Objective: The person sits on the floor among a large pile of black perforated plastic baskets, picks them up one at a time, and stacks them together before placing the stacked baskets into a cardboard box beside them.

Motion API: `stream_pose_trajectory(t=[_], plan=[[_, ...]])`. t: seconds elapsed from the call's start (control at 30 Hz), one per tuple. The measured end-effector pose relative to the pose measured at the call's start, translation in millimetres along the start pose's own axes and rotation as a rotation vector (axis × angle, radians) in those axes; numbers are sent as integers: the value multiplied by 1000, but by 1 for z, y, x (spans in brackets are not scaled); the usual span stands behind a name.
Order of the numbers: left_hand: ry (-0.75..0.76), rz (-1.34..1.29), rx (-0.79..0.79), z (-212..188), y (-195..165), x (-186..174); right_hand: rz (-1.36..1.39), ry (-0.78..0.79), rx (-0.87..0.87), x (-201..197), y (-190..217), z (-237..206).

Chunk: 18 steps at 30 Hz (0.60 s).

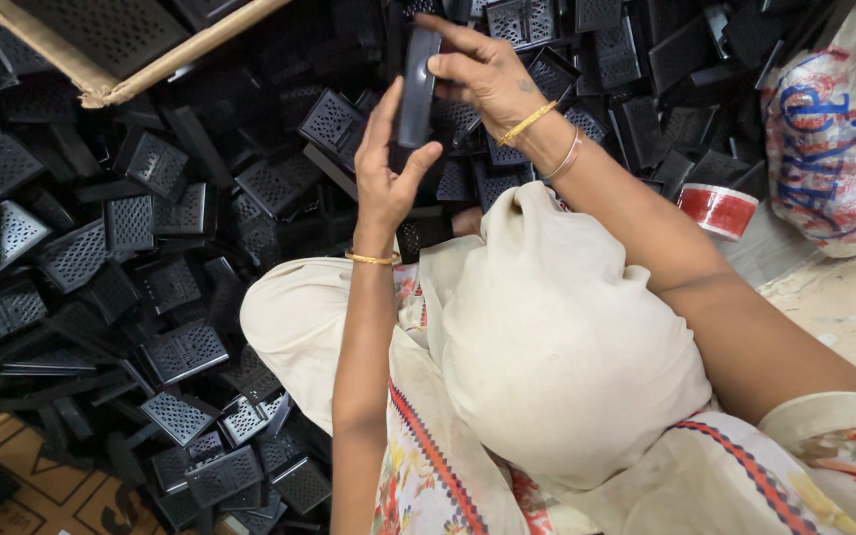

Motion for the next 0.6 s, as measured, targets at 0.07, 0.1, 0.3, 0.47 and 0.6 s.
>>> stream_pose_trajectory(t=[0.07, 0.1, 0.3, 0.47, 0.6], plan=[[28, -110, -55, 1, 4, 1, -25, 16, 11, -1, 1, 0], [43, -213, -64, 2, 6, 2, -46, 31, 2, -1, 3, -1], [110, -553, -136, 2, 12, -3, -189, 106, -119, 0, 6, -7], [135, -465, -156, 5, 4, 2, 33, 4, 26, -4, 0, -6], [20, 85, -5, 2, -6, 7, 8, -31, 10, 2, 0, -2]])
Point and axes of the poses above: each hand's wrist, its own z-axis towards the middle knuckle, its own x-axis out of the palm, y = z × x, the point moved 4 cm from there along z, towards the middle knuckle, and after that the axes turned 3 degrees about -x, right-handed, at the moved point
